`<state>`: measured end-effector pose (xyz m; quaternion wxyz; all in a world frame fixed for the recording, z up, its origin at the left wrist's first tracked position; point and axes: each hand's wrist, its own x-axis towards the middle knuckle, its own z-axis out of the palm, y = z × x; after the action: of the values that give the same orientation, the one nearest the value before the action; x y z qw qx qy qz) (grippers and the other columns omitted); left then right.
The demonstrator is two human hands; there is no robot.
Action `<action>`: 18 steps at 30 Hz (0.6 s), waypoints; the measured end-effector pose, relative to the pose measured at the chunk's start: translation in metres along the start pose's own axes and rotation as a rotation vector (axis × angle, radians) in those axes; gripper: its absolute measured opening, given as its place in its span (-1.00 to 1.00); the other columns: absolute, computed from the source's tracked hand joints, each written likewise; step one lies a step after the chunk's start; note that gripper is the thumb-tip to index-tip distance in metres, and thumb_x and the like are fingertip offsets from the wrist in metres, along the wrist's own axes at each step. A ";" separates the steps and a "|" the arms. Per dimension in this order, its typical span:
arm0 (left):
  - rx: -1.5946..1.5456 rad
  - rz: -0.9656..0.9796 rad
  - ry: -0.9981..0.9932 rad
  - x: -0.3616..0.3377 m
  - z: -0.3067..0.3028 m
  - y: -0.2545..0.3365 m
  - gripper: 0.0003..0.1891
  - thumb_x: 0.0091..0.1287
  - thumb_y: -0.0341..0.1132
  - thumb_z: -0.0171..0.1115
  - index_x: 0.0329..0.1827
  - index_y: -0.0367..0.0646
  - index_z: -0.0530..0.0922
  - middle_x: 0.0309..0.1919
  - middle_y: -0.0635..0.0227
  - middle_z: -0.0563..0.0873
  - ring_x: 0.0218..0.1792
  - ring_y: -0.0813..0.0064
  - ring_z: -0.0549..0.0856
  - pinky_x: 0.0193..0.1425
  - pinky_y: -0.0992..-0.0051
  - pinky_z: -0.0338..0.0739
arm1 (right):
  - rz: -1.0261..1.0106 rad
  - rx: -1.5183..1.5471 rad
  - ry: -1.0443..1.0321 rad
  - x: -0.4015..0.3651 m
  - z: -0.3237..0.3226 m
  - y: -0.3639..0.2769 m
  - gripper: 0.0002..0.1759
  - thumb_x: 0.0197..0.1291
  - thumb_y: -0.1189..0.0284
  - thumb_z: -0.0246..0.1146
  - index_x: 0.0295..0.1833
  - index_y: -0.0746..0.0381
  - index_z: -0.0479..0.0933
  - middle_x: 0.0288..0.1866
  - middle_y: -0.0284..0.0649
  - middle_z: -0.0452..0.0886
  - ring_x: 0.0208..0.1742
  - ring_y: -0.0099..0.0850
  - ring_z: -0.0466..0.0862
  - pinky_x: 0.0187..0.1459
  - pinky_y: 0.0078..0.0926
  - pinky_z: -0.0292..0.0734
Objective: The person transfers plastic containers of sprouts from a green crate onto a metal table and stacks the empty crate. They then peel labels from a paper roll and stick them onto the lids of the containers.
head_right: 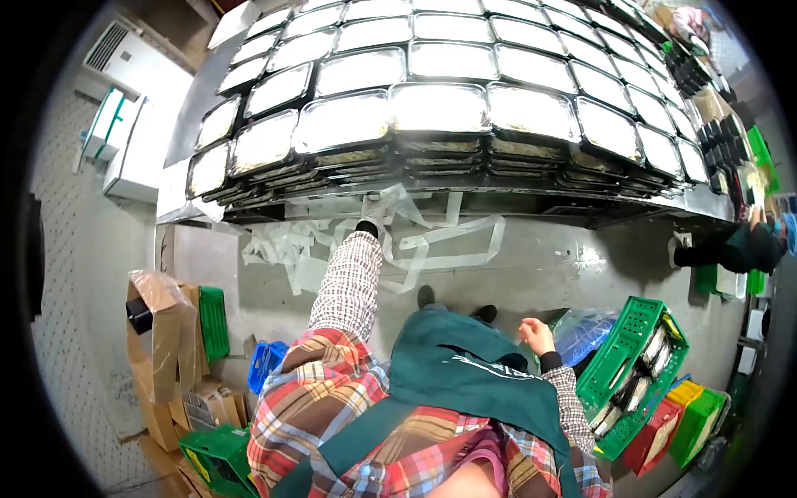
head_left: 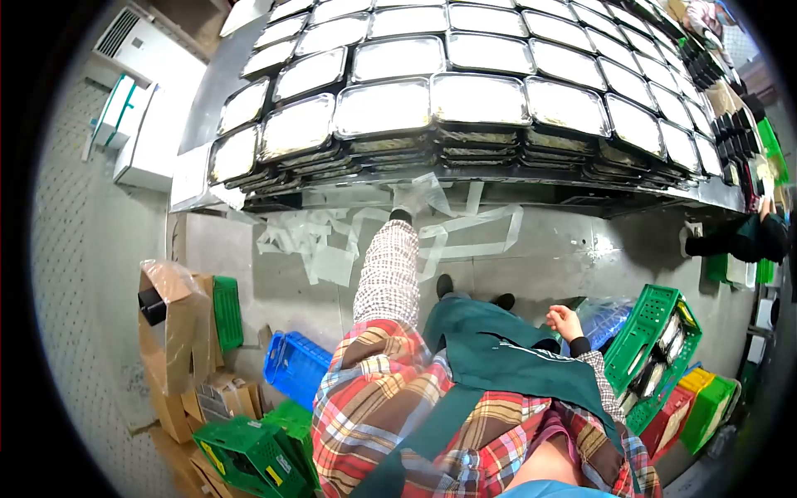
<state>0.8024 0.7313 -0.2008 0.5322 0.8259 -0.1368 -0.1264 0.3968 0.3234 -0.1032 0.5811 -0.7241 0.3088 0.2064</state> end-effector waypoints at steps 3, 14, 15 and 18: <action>0.086 -0.409 -0.007 -0.005 0.003 0.058 -0.59 0.27 -0.17 0.07 0.18 -0.04 0.42 0.06 0.33 0.58 0.03 0.32 0.54 0.10 0.27 0.36 | 0.061 -0.028 0.089 -0.011 -0.007 0.026 -0.71 0.26 0.43 0.15 0.02 0.36 0.49 -0.25 -0.19 0.66 -0.33 -0.47 0.69 -0.41 -0.60 0.53; -0.637 -0.026 -0.085 -0.120 0.020 0.312 -0.81 0.30 -0.41 0.15 -0.07 -0.26 0.58 -0.17 0.33 0.68 -0.12 0.55 0.61 0.00 0.52 0.48 | -0.853 -0.424 0.057 -0.004 0.056 -0.266 0.06 -0.23 0.24 0.52 0.40 0.26 0.12 0.38 -0.03 0.23 0.37 -0.12 0.28 0.33 -0.28 0.22; -0.581 0.015 -0.070 -0.129 0.014 0.324 -0.81 0.30 -0.42 0.15 -0.06 -0.26 0.56 -0.18 0.33 0.68 -0.13 0.56 0.61 0.00 0.52 0.48 | -0.929 -0.446 -0.055 0.008 0.063 -0.282 0.12 -0.27 0.21 0.53 0.42 0.25 0.08 0.41 -0.02 0.19 0.42 -0.11 0.20 0.38 -0.27 0.13; -0.832 -0.034 0.201 -0.164 -0.021 0.347 -0.78 0.31 -0.35 0.19 -0.06 -0.27 0.50 -0.25 0.29 0.67 -0.22 0.58 0.62 -0.09 0.55 0.53 | -1.062 -0.662 -0.453 0.045 0.095 -0.309 0.09 -0.24 0.11 0.50 0.41 0.24 0.12 0.40 -0.04 0.22 0.44 -0.15 0.16 0.42 -0.18 0.00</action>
<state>0.6255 0.6710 0.1356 0.8286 0.5511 -0.0080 -0.0983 0.6477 0.4471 0.0651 0.4015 -0.8568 -0.2992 0.1231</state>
